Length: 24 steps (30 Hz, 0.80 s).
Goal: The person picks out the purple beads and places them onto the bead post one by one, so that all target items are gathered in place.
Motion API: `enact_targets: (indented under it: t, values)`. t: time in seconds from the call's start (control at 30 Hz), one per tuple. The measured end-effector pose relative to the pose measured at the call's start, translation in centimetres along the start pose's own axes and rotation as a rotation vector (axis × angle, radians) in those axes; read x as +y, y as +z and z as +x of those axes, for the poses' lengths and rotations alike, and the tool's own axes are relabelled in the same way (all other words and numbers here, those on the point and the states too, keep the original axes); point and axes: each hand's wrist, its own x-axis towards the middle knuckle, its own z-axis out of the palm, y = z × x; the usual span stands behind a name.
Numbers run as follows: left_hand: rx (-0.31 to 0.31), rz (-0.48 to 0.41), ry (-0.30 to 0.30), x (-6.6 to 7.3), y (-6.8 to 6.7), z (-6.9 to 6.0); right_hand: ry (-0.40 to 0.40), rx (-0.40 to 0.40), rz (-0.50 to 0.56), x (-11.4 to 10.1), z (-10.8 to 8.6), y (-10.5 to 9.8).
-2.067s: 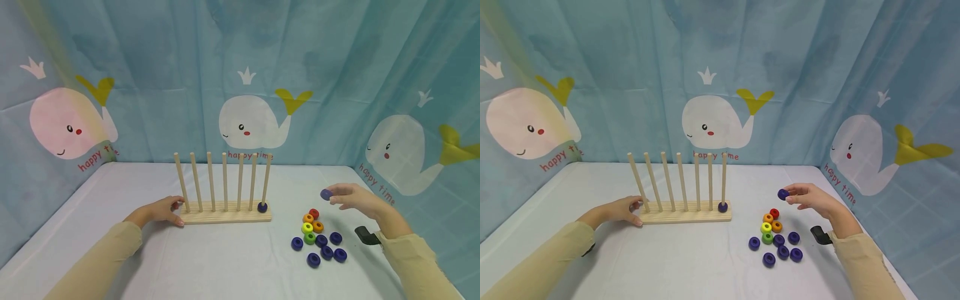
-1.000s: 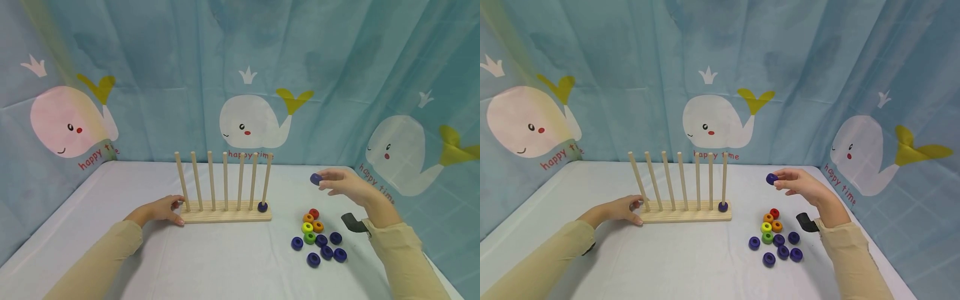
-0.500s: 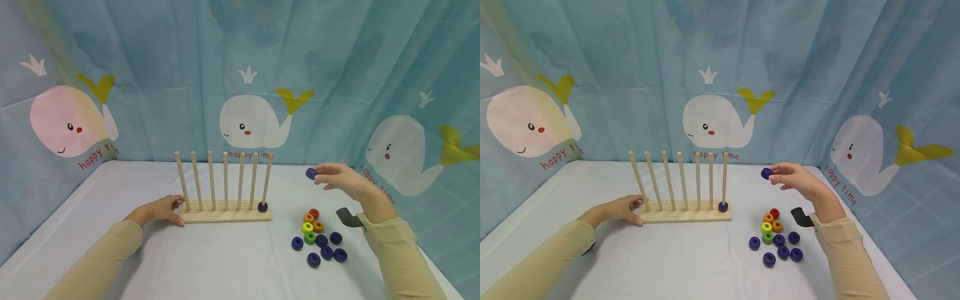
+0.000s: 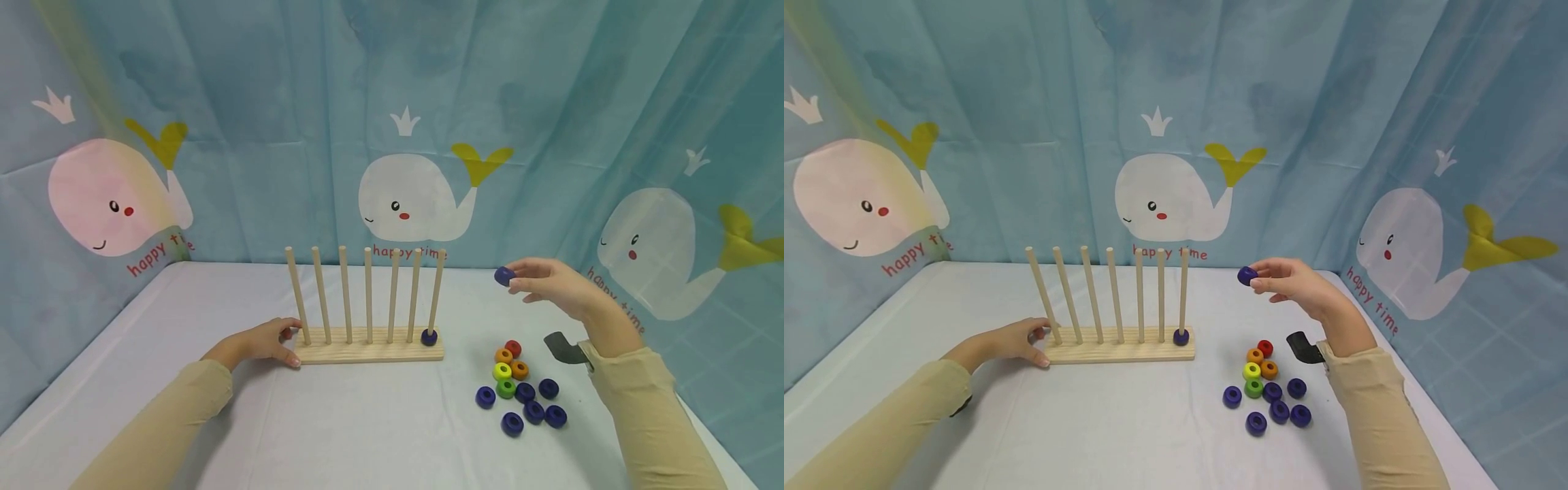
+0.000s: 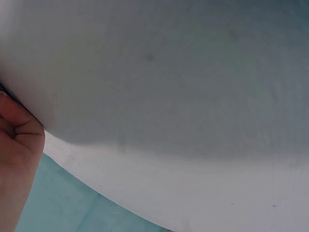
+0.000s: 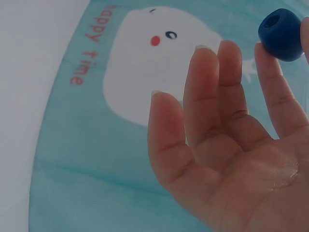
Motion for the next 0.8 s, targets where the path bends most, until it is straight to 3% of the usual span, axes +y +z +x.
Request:
enact_targets:
  t: [0.8]
  values:
    - [-0.006, -0.003, -0.003, 0.1, 0.0, -0.1, -0.015, 0.006, -0.008, -1.7, 1.0, 0.1]
